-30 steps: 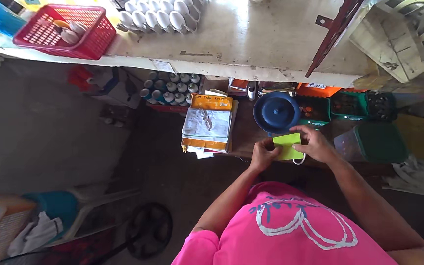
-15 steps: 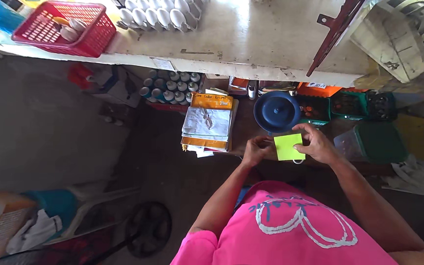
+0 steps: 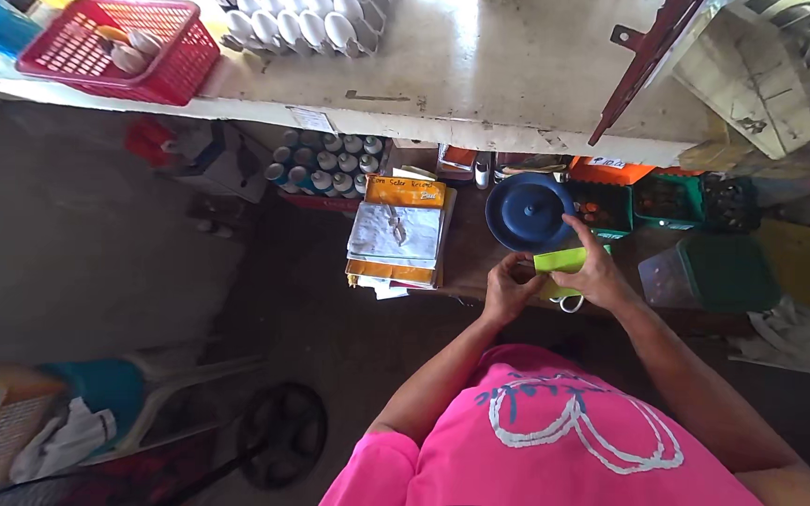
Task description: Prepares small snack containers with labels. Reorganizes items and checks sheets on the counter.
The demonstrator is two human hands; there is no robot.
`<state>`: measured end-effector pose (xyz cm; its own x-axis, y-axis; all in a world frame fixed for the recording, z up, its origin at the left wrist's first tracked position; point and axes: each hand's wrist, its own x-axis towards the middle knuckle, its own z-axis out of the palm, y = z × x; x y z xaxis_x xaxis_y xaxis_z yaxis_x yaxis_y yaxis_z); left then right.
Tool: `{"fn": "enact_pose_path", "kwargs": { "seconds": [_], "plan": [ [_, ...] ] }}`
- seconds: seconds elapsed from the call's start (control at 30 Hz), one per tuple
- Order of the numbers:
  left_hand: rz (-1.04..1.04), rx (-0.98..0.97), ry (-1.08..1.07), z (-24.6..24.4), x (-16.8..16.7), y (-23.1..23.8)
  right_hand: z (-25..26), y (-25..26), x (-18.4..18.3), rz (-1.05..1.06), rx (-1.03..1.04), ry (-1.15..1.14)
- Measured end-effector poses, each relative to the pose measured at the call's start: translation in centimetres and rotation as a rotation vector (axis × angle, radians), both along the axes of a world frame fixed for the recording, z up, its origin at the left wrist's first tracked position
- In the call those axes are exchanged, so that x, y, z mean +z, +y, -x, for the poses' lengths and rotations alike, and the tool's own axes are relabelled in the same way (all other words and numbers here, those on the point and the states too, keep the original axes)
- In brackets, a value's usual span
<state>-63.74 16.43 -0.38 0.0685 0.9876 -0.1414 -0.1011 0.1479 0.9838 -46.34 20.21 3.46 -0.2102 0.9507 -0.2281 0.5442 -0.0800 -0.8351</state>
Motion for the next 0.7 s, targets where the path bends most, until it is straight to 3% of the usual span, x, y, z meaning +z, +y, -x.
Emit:
{"fn": "enact_pose_path", "kwargs": {
  "seconds": [0.23,0.33,0.47,0.6,0.7],
  "plan": [
    [0.049,-0.010,-0.110,1.5,-0.9,-0.2,-2.6,1.0,-0.6,0.104,0.063,0.241],
    [0.080,0.013,-0.139,1.7,-0.9,-0.4,-4.0,1.3,-0.7,0.058,0.035,0.167],
    [0.060,0.087,-0.067,2.4,-1.1,-0.4,-5.8,1.7,-0.8,-0.066,-0.152,0.065],
    [0.056,0.066,-0.126,1.6,-1.2,-0.5,-3.4,0.3,-1.3,0.005,-0.014,0.196],
    [0.220,-0.070,-0.274,1.7,-0.6,-0.2,-2.6,0.4,-2.3,-0.038,0.046,0.196]
  ]
}}
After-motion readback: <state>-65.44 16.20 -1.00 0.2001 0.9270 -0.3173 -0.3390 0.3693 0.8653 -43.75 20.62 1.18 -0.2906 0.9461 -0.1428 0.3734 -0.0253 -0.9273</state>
